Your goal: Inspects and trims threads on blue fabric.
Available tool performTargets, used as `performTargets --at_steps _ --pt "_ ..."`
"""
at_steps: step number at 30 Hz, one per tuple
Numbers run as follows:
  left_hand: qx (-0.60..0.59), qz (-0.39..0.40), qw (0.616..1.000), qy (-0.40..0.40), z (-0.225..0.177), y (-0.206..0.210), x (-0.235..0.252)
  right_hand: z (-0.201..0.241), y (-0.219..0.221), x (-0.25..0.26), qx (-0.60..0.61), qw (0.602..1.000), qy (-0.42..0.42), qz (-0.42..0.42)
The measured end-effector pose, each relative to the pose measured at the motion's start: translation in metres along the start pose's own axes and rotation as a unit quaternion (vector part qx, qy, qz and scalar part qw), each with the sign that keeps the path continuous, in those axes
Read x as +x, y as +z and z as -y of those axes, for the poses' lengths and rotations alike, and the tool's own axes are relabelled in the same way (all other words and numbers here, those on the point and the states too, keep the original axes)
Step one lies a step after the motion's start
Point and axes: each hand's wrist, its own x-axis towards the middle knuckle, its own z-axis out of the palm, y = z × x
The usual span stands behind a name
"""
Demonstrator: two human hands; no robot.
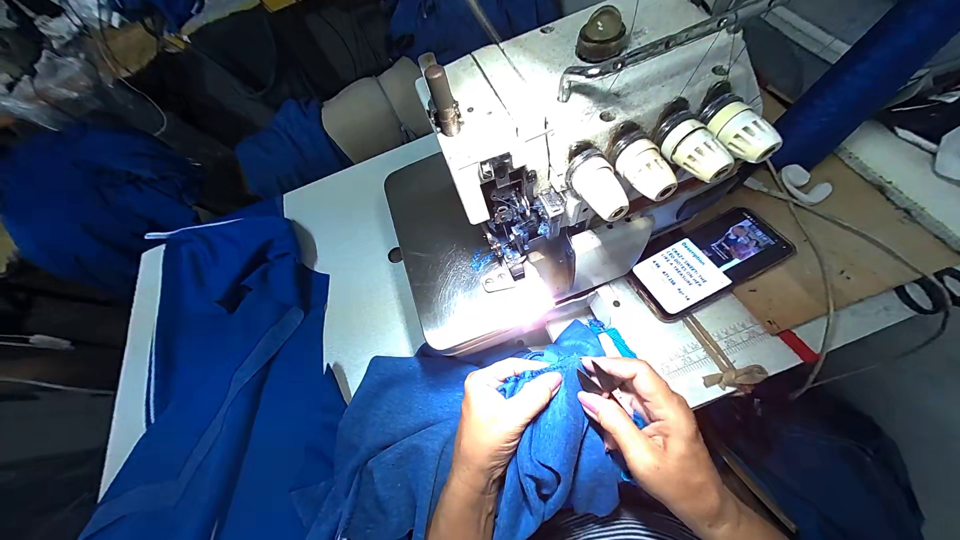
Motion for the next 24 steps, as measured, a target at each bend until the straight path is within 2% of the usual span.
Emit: performTargets --at_steps 7,13,16,19,21,22,24 --pt "0.007 0.001 1.0 -0.007 -0.001 0.001 0.0 0.003 0.003 0.005 -0.034 0.999 -0.027 0.025" --pt "0.034 0.0 0.999 0.001 -0.001 0.002 -0.001 0.006 0.002 0.005 -0.026 1.0 0.0 -0.015" --pt "0.036 0.005 0.999 0.011 0.0 0.001 -0.001 0.008 0.002 0.0 0.039 0.999 0.007 -0.011" --pt "0.034 0.013 0.999 0.022 0.002 0.001 0.0 0.016 -0.001 0.002 0.158 0.986 0.054 -0.012" --pt "0.035 0.015 0.999 0.024 0.002 0.0 0.0 0.016 -0.008 0.008 0.193 0.977 0.084 -0.024" --pt "0.036 0.014 0.999 0.022 0.002 0.0 0.0 0.015 -0.013 0.01 0.169 0.981 0.084 -0.037" --pt "0.046 0.007 0.999 0.02 0.001 0.001 0.0 0.01 -0.025 0.015 -0.004 0.997 0.041 -0.061"
